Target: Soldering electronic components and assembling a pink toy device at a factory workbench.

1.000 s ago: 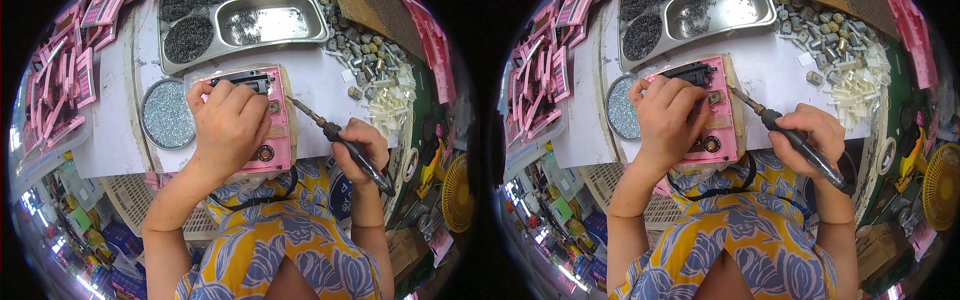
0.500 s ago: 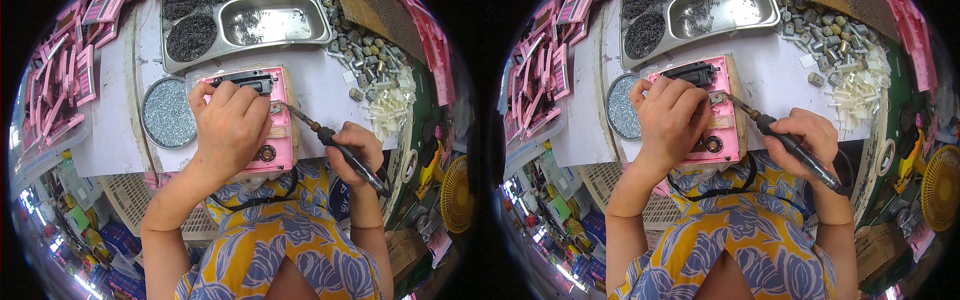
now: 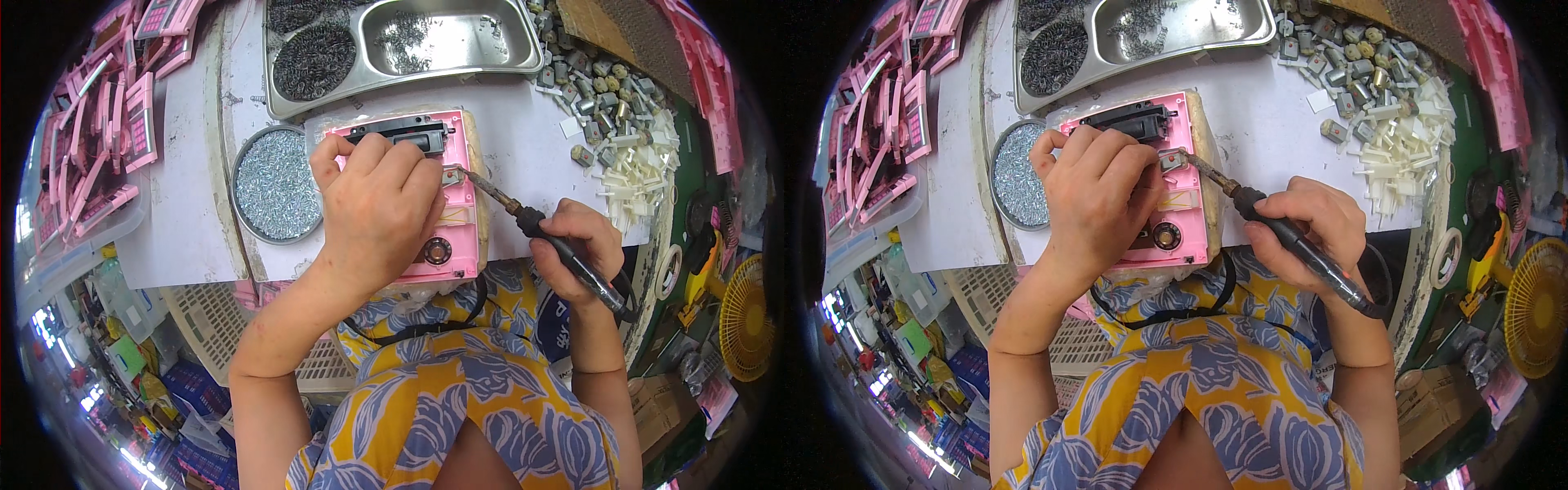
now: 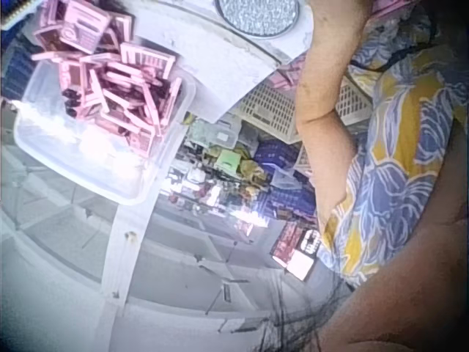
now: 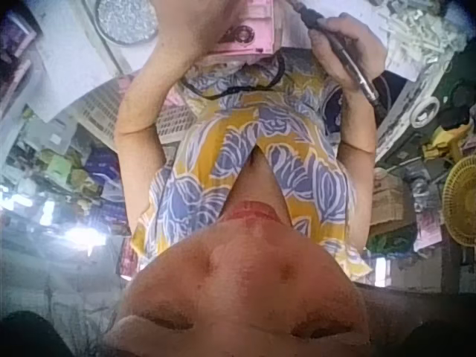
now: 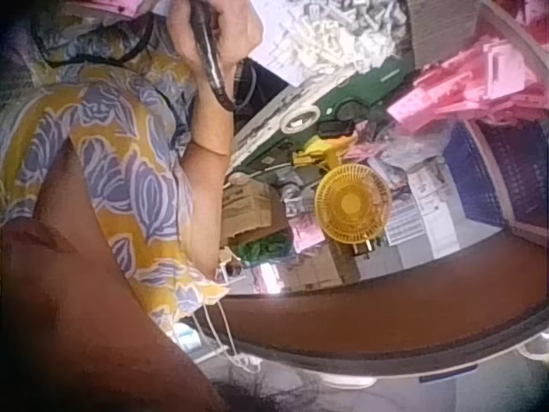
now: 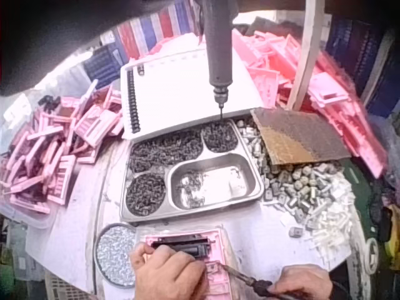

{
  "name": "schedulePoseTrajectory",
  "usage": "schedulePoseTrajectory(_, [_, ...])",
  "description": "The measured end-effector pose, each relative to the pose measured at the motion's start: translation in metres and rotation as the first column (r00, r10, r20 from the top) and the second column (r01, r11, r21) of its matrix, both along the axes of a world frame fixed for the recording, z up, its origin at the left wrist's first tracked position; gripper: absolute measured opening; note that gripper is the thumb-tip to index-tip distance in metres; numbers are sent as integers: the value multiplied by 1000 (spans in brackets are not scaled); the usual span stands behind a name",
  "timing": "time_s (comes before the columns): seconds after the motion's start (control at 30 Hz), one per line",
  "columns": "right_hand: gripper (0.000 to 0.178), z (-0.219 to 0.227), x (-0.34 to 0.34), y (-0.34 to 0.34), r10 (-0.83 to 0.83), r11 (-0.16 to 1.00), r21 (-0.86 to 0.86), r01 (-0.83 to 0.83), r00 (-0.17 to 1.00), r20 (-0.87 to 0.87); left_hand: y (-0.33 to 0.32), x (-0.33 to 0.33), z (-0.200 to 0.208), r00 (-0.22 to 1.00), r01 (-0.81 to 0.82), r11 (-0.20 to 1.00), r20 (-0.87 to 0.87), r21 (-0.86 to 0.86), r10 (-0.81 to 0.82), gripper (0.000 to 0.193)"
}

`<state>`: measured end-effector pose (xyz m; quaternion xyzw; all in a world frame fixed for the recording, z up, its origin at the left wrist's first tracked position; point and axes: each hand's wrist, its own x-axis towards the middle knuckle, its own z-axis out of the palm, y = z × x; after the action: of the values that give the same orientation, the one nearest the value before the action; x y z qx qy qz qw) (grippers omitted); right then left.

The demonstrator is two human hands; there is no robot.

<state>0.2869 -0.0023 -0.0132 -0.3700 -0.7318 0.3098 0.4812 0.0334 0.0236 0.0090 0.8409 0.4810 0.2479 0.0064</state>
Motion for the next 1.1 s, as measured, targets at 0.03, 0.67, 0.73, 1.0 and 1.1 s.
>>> schedulePoseTrajectory(0.03, [27,1,0,0,-3,1000,4,3,1000,-3,0,0,0,1000,1,1000,5,-2,-1,18])
schedulePoseTrajectory(0.67, [26,4,3,-1,-36,999,26,36,999,-6,-1,1,-1,1000,-7,1000,-6,18,7,17])
schedulePoseTrajectory(0.73, [26,4,3,-2,-32,999,23,32,999,-5,0,1,0,1000,-6,1000,-4,17,6,17])
schedulePoseTrajectory(1.0, [25,4,2,0,-11,1000,22,11,1000,10,0,0,0,1000,-1,1000,-9,10,1,17])
schedulePoseTrajectory(1.1, [25,4,4,0,-28,999,18,28,999,18,0,0,0,1000,1,1000,-5,13,-1,17])
